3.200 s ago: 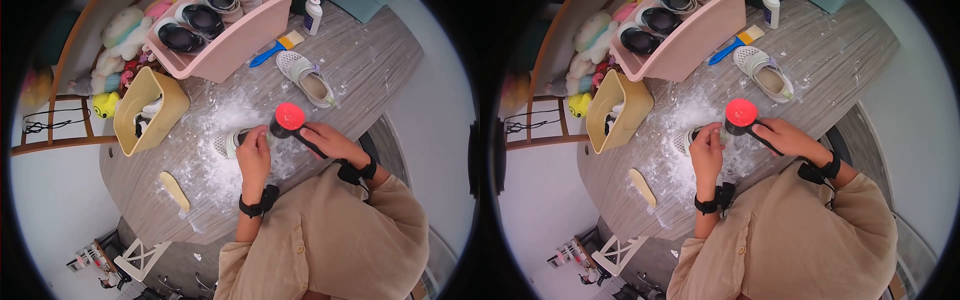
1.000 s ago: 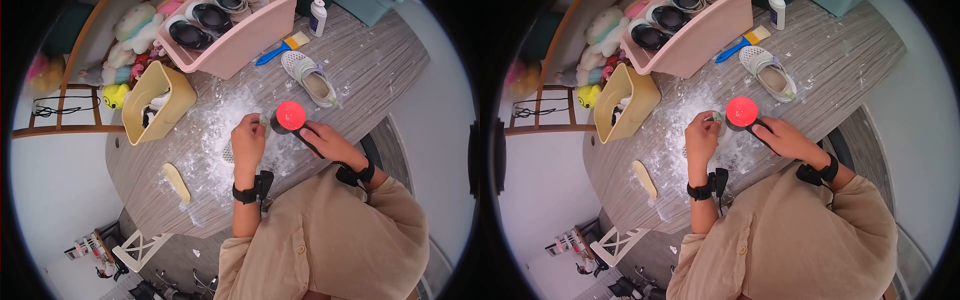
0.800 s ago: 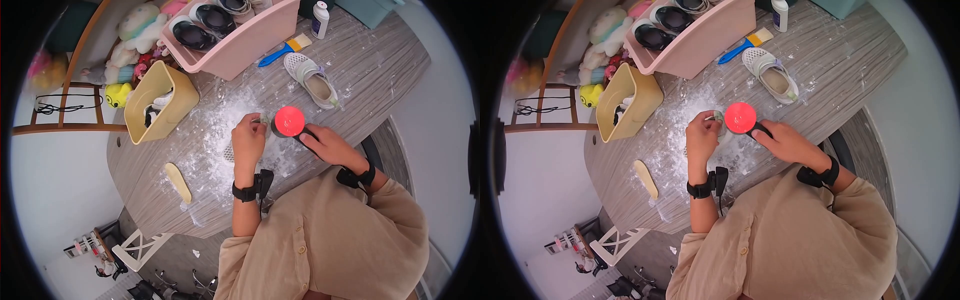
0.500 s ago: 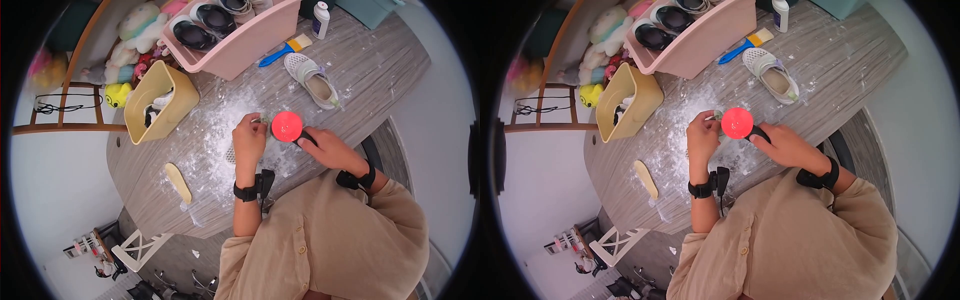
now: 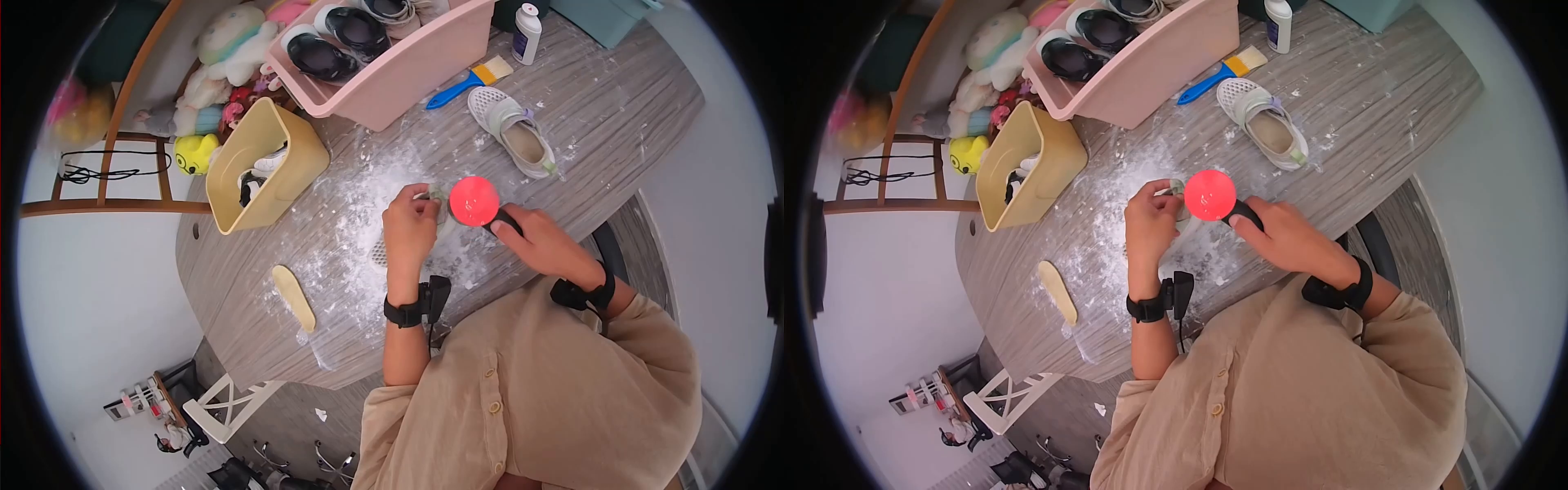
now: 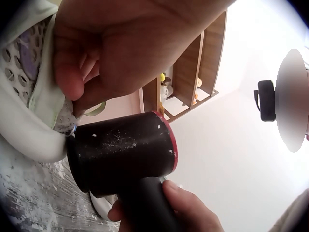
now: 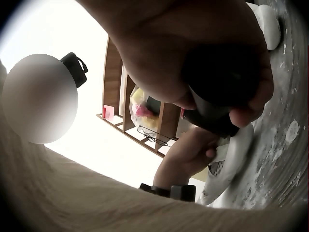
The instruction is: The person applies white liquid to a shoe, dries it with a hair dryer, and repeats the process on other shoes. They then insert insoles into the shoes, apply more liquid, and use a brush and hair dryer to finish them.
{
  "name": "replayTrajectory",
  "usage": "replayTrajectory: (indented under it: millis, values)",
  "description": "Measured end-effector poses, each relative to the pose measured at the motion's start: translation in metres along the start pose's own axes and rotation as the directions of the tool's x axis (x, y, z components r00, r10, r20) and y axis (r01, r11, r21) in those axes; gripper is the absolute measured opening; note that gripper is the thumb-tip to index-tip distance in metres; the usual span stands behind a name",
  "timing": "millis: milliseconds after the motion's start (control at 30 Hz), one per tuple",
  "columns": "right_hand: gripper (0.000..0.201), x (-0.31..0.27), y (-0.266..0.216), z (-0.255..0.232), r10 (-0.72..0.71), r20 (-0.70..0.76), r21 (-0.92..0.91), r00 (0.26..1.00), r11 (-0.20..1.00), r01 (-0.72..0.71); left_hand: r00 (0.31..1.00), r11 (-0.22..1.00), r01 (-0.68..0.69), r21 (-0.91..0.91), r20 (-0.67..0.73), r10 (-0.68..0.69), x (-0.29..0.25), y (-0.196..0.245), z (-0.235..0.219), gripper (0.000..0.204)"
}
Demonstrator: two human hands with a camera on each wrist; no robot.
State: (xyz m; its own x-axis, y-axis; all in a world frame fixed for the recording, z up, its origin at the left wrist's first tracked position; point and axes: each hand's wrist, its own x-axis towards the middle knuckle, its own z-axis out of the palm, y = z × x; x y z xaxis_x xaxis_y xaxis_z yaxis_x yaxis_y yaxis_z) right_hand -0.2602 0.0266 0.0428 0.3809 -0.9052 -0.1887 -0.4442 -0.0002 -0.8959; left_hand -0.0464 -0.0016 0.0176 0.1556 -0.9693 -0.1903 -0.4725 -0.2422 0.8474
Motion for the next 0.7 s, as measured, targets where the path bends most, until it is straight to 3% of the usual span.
replayTrajectory:
  millis: [100, 200, 300, 400, 533, 633, 700]
  values:
    - [0.035, -0.008, 0.004, 0.007, -0.082, 0.054, -0.107, 0.995, 0.990, 0.087, 1.000, 1.000, 0.013, -0.007, 0.013, -0.013, -0.001, 0.000, -0.001, 0.022]
    - [0.035, -0.010, 0.005, 0.008, -0.079, 0.072, -0.081, 0.994, 0.993, 0.085, 1.000, 1.000, 0.011, 0.006, 0.019, -0.012, -0.001, 0.002, 0.001, 0.022]
    - [0.037, 0.002, 0.011, 0.001, -0.059, -0.085, -0.030, 0.995, 0.998, 0.057, 1.000, 1.000, -0.003, 0.030, 0.003, 0.003, -0.006, 0.000, 0.003, 0.021]
    - [0.038, 0.002, 0.004, -0.015, 0.200, -0.005, 0.137, 0.980, 0.971, -0.198, 0.998, 0.995, -0.058, 0.084, 0.002, 0.058, -0.015, 0.006, 0.008, 0.021]
    - [0.037, 0.000, 0.019, -0.020, 0.120, 0.047, 0.305, 0.992, 0.944, -0.129, 0.984, 0.966, -0.177, 0.188, 0.035, 0.174, -0.023, 0.001, 0.011, 0.026]
    - [0.035, 0.000, 0.028, -0.021, 0.074, 0.108, 0.387, 0.991, 0.915, -0.111, 0.983, 0.979, -0.154, -0.136, -0.117, 0.139, -0.029, -0.007, 0.001, 0.024]
    - [0.034, -0.003, 0.023, -0.017, 0.034, 0.148, 0.505, 0.988, 0.857, -0.105, 0.988, 0.970, -0.036, -0.239, -0.152, -0.001, -0.042, 0.024, -0.022, 0.020]
